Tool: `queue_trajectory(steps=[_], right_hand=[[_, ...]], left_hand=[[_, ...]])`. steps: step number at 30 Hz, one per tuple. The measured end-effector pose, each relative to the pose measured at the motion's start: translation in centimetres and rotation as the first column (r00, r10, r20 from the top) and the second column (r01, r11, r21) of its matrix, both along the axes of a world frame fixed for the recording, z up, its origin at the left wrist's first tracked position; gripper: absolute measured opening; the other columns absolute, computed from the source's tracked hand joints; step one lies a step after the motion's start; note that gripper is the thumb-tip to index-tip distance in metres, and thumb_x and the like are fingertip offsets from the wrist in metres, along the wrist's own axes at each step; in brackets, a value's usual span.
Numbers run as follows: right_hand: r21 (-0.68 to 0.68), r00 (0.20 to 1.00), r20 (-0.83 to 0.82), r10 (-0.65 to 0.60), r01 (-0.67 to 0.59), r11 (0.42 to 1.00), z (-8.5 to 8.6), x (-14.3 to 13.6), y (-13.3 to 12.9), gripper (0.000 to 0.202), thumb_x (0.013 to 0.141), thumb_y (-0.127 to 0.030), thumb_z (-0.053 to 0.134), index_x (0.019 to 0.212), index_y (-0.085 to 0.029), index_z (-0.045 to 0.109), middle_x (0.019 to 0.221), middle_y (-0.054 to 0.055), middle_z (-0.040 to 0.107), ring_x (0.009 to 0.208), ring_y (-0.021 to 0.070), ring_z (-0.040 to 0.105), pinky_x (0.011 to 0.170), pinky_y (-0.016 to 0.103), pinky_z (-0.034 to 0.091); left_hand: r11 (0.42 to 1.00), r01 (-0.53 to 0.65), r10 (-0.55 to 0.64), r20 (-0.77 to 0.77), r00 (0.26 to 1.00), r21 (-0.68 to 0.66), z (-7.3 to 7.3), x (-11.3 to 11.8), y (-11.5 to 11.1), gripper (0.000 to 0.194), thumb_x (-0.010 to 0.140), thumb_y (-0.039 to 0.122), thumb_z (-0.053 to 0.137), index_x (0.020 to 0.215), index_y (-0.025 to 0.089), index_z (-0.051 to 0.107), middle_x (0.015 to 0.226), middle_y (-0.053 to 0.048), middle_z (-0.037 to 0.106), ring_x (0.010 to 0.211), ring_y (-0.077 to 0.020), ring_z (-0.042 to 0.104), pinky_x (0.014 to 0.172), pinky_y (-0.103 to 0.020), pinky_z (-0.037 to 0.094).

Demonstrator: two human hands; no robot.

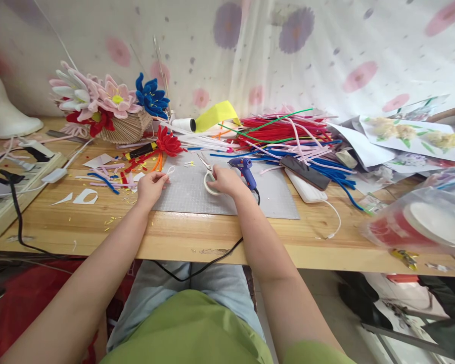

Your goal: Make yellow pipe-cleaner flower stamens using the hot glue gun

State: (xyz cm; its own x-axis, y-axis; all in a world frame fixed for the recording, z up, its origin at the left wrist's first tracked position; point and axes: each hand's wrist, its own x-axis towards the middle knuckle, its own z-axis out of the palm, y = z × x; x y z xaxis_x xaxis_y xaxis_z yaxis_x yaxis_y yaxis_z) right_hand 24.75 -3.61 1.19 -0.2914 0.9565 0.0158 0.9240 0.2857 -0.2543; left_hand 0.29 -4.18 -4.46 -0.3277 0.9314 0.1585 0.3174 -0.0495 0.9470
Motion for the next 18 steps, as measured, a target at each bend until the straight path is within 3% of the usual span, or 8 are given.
queue_trajectory(steps=[4,12,15,18], right_hand=[[0.026,1.000,0.007,-0.030,0.029,0.999,0.0,0.3,0.2,0.023,0.074,-0.043,0.053,0.080,-0.021,0.048,0.078,0.008,0.066,0.075,0.0240,0.060,0.060,0.028,0.034],[0.076,0.996,-0.023,-0.080,0.082,0.994,-0.3,-0.6,-0.4,0.045,0.074,-0.037,0.054,0.111,-0.015,0.041,0.092,0.013,0.067,0.081,0.0274,0.062,0.065,0.031,0.040],[0.159,0.977,-0.171,-0.129,0.157,0.975,-0.9,-0.7,0.0,0.041,0.076,-0.034,0.052,0.111,-0.016,0.041,0.094,0.011,0.068,0.084,0.0259,0.063,0.070,0.031,0.042],[0.233,0.877,-0.464,-0.124,0.256,0.938,-1.7,-0.5,0.7,0.035,0.077,-0.036,0.054,0.105,-0.019,0.044,0.091,0.007,0.069,0.083,0.0216,0.064,0.072,0.030,0.043]], left_hand=[[1.000,-0.010,0.011,-0.038,0.999,0.017,0.0,0.0,0.1,0.014,0.070,0.031,0.065,0.074,0.018,0.066,0.067,-0.004,0.067,0.069,-0.0163,0.062,0.068,-0.027,0.047],[0.999,-0.006,0.009,-0.070,0.998,0.048,-0.2,-0.1,0.4,0.014,0.071,0.031,0.063,0.075,0.018,0.066,0.067,-0.004,0.067,0.069,-0.0169,0.062,0.070,-0.028,0.047],[0.999,-0.016,0.019,-0.068,0.997,0.042,-0.2,-0.1,0.4,0.014,0.071,0.030,0.063,0.076,0.017,0.066,0.067,-0.004,0.067,0.070,-0.0172,0.063,0.071,-0.028,0.047],[0.999,-0.015,0.019,-0.118,0.993,0.031,-0.1,-0.1,0.3,0.015,0.072,0.031,0.062,0.078,0.018,0.066,0.069,-0.004,0.068,0.071,-0.0171,0.063,0.073,-0.029,0.047]])
